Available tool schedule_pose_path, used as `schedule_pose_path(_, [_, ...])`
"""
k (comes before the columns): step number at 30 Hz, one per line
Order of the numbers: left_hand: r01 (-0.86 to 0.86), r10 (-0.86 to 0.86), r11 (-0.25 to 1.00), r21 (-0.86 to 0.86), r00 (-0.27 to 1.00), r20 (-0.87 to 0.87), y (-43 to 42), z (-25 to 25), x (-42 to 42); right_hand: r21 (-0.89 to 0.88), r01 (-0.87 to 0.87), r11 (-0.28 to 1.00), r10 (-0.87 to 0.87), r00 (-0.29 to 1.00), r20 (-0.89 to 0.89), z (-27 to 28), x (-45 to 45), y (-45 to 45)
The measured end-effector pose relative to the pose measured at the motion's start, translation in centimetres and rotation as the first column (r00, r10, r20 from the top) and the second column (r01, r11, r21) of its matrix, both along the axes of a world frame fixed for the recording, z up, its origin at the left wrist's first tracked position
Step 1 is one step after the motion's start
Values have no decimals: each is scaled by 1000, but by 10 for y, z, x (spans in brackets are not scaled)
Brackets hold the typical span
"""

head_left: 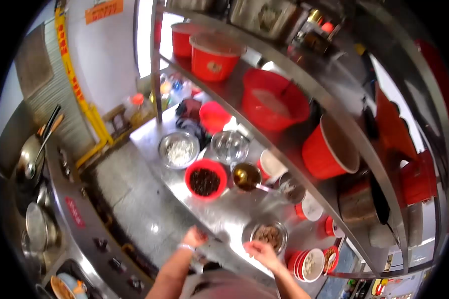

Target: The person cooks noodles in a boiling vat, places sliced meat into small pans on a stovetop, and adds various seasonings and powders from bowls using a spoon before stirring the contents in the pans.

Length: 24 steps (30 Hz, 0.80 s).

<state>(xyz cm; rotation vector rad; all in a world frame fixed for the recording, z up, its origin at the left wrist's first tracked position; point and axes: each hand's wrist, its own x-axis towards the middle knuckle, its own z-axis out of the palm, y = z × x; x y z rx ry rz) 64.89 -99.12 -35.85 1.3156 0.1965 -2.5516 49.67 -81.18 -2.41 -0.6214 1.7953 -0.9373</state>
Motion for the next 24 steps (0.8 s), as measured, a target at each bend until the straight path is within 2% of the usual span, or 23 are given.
schedule_pose_path(1, [1,8,961,277,1000,-30,4,-3,-17,47,9,999,-12,999,49,0,7,-3])
schedule_pose_path(2, [91,-84,933,347,996,-34,11,10,-29,29,-24,999,22,998,63,3,13,-5])
schedule_pose_path(3, [67,-92,978,197,988,121,22,21,-42,7,-56,998,55,998,26,-1,16,-7])
schedule_pose_path(4, [69,-93,975,213,991,101,21,18,-49,10,-103,995,103,995,-3,-3,17,-5])
schedule_pose_path(6, [-59,94,965,255,987,-128,32,0,-42,18,-104,994,104,995,-3,-2,22,-8])
schedule_pose_path(7, [86,-91,992,94,994,59,30,14,-50,75,-65,995,66,998,-8,6,27,-17])
schedule_pose_path(8, [4,-8,1000,-24,991,-132,37,5,-50,163,-32,986,42,997,-59,2,27,-19])
schedule_pose_path(9, [-99,101,994,47,995,-23,46,14,-52,135,-39,990,46,998,-53,-2,27,-23])
schedule_pose_path(10, [-117,149,962,245,982,-119,54,18,-46,112,-55,992,65,994,-92,-4,31,-29])
schedule_pose_path(11, [-54,11,922,384,993,114,71,26,-41,187,-42,981,53,997,-51,-1,38,-31])
schedule_pose_path(12, [-251,293,843,476,956,-15,98,-9,-51,191,-36,981,48,997,-63,-1,44,-39])
schedule_pose_path(13, [-319,344,754,575,937,70,87,35,-44,213,-32,977,42,998,-42,-5,46,-40])
schedule_pose_path(14, [-290,371,738,609,929,-8,104,18,-44,220,-29,975,35,999,-24,-10,48,-44])
schedule_pose_path(16, [-271,403,668,693,914,-31,112,-6,-58,229,-55,972,65,997,-34,-22,52,-41])
schedule_pose_path(18, [-229,317,744,628,948,-29,80,55,-49,213,-75,974,78,997,-4,-30,55,-46])
schedule_pose_path(20, [-249,367,785,567,925,-102,74,57,-59,236,-78,969,84,996,-16,-37,63,-59])
schedule_pose_path(22, [-414,544,727,547,834,-92,85,68,-64,181,-87,980,86,996,13,-47,68,-69])
schedule_pose_path(23, [-476,605,715,512,788,-113,85,66,-66,184,-109,977,118,992,-35,-47,74,-76])
schedule_pose_path(24, [-441,495,744,502,869,30,86,62,-72,177,-125,976,134,990,-37,-49,75,-78])
